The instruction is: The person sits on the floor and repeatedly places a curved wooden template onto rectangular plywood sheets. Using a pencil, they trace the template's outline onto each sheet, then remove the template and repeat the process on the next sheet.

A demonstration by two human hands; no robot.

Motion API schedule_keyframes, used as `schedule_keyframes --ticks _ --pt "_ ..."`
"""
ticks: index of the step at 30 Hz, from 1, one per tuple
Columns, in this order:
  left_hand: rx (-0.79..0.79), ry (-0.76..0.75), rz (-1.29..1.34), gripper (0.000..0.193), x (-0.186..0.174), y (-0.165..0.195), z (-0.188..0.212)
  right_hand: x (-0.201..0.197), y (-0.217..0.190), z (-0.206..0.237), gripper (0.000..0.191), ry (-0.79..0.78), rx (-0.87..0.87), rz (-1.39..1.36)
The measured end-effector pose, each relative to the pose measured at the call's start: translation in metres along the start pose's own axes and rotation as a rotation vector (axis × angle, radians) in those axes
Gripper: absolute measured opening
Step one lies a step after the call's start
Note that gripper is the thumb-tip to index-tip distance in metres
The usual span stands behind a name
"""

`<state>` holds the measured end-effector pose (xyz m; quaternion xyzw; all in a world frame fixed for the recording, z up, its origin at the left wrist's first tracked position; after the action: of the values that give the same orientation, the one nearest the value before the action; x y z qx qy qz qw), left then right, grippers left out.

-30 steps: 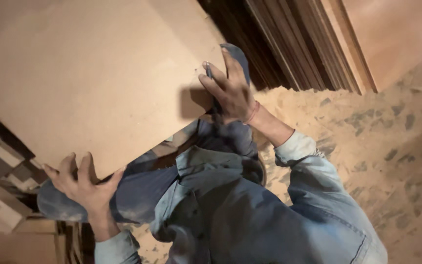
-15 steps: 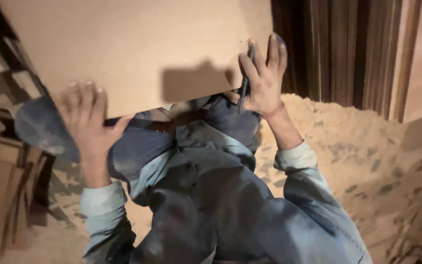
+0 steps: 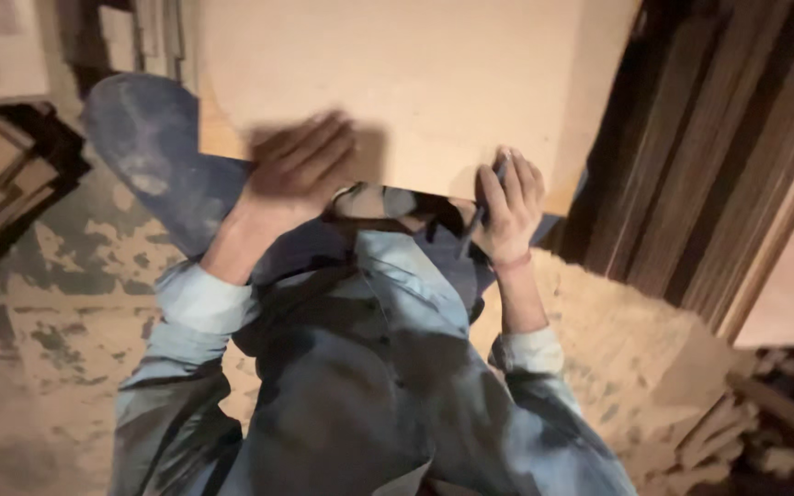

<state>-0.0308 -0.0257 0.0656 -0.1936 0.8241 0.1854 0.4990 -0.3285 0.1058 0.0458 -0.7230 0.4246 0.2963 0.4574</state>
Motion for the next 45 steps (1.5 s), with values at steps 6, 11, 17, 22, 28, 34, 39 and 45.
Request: schedule_keyframes --ticks 6,11,17,22,28,34,39,45 --pt "0.063 0.071 0.006 0.035 0.005 -0.024 0.013 0.018 -0.014 -0.010 0.055 0.041 -0.039 0.009" --pt "0.113 0.085 -0.031 0.034 0.006 -0.039 0.026 0.030 -0.023 -0.013 0.051 0.069 -0.082 0.016" --pt "0.048 0.103 0.029 0.036 0.012 -0.046 0.032 0.039 -0.027 -0.014 0.051 0.069 -0.111 -0.025" --pt "0.034 0.069 0.085 0.037 0.015 -0.055 0.035 0.040 -0.031 -0.014 0.050 0.072 -0.123 0.024" --pt "0.035 0.072 0.185 0.047 0.013 -0.063 0.034 0.041 -0.033 -0.017 0.050 0.101 -0.151 0.024" --pt "-0.084 -0.049 0.235 0.059 0.007 -0.046 0.027 0.028 -0.061 -0.023 0.046 0.096 -0.051 -0.139" --pt "-0.123 -0.089 -0.038 0.069 0.010 0.029 0.004 0.018 -0.112 -0.062 0.040 0.156 0.211 -0.533" --pt "-0.204 -0.066 -0.153 0.062 0.044 0.059 -0.009 0.034 -0.200 -0.151 0.023 -0.289 -0.109 -0.375"
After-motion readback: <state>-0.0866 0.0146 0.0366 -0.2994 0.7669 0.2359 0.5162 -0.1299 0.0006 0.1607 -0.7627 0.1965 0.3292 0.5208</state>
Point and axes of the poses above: each hand's wrist, its own z-axis away from the middle knuckle, its own x-axis out of the palm, y = z × x, the point moved 2 cm from there along -z, towards the middle knuckle, and after that the axes turned 11 degrees about -z, right-handed, at the moved point
